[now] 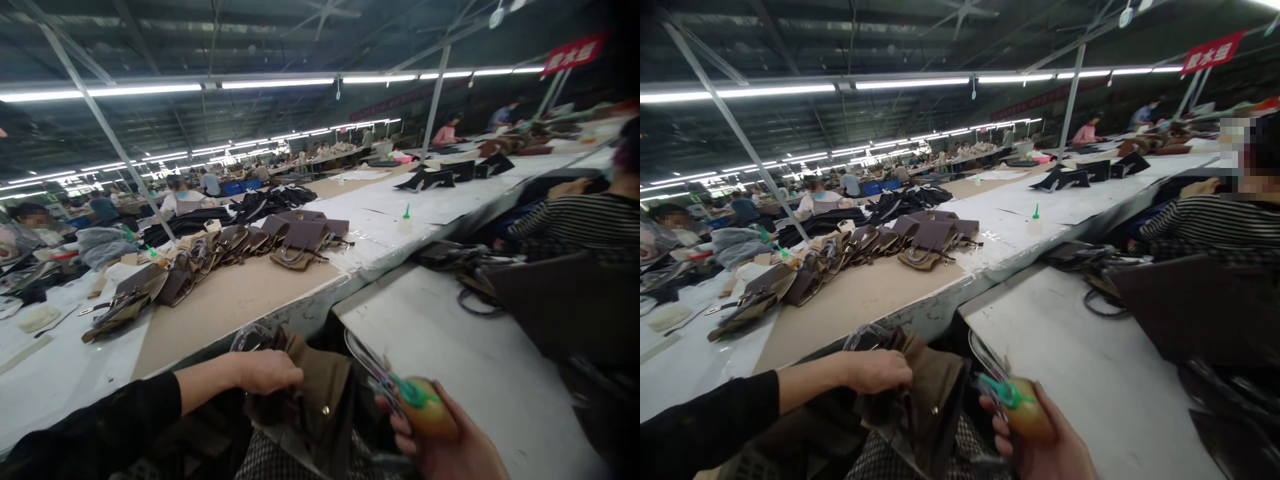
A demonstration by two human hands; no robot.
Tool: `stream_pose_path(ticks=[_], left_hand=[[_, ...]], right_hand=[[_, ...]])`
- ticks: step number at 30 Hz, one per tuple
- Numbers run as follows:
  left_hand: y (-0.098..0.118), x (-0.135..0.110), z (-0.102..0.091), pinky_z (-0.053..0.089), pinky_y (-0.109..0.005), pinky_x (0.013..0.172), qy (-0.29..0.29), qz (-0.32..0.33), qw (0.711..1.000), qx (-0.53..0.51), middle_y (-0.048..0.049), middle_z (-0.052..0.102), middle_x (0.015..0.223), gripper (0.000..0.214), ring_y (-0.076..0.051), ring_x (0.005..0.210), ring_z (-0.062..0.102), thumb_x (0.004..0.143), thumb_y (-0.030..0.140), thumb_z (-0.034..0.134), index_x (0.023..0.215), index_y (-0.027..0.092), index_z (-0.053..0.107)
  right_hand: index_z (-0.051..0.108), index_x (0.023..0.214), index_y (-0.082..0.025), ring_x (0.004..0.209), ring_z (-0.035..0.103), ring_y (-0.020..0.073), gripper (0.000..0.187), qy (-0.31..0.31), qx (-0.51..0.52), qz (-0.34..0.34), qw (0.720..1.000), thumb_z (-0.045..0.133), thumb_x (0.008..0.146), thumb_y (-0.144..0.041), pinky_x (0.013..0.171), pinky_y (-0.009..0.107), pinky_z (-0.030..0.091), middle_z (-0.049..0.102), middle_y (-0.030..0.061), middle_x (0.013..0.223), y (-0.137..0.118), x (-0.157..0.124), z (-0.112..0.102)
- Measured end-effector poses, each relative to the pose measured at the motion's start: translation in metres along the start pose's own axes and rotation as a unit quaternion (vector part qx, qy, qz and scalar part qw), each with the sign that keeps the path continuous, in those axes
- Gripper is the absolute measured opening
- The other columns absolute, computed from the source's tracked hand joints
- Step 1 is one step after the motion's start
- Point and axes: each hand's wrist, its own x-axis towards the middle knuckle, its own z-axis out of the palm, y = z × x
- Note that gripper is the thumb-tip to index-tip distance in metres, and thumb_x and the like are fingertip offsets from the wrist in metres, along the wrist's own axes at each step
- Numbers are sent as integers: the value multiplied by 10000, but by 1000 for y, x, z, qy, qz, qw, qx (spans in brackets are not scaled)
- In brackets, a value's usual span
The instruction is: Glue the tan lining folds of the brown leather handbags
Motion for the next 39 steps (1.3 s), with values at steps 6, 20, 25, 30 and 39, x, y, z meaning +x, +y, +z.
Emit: stream_pose_path(ticks=[6,20,25,30,39], left_hand=[[20,-22,-50,413,-281,651,101,-202,966,-122,22,578,799,78,-172,678,545,956,202,406,1009,248,441],[82,-30,-57,467,-251,733,54,-287,864,-409,27,698,895,265,-213,865,626,696,216,793,941,197,691],[81,-35,-1,443,-270,839,178,-305,844,-404,-7,640,986,243,-193,933,574,786,85,584,990,185,672],[69,-30,29,431,-299,978,315,-316,788,-425,-51,591,1118,217,-210,1065,547,875,170,606,1085,197,657],[63,-11,38,488,-301,875,286,-289,797,-448,-47,683,993,223,-232,952,619,930,376,636,1022,174,664]], right_hand=[[716,1068,-71,824,688,229,419,-107,-41,-46,992,508,981,-424,658,306,548,731,261,1095,-23,44,75],[624,1173,-27,852,716,269,538,-166,-55,85,981,496,979,-512,666,359,559,744,228,1048,13,131,127],[645,1186,-143,1070,695,225,432,-83,-17,4,996,489,991,-496,942,366,524,766,118,1137,21,101,69],[699,1100,-74,1011,726,281,503,-38,-15,20,999,454,1005,-502,856,383,543,755,214,1134,29,37,21],[719,1096,-30,1026,726,324,570,-46,36,77,995,469,994,-531,836,386,560,724,242,1204,68,11,48]])
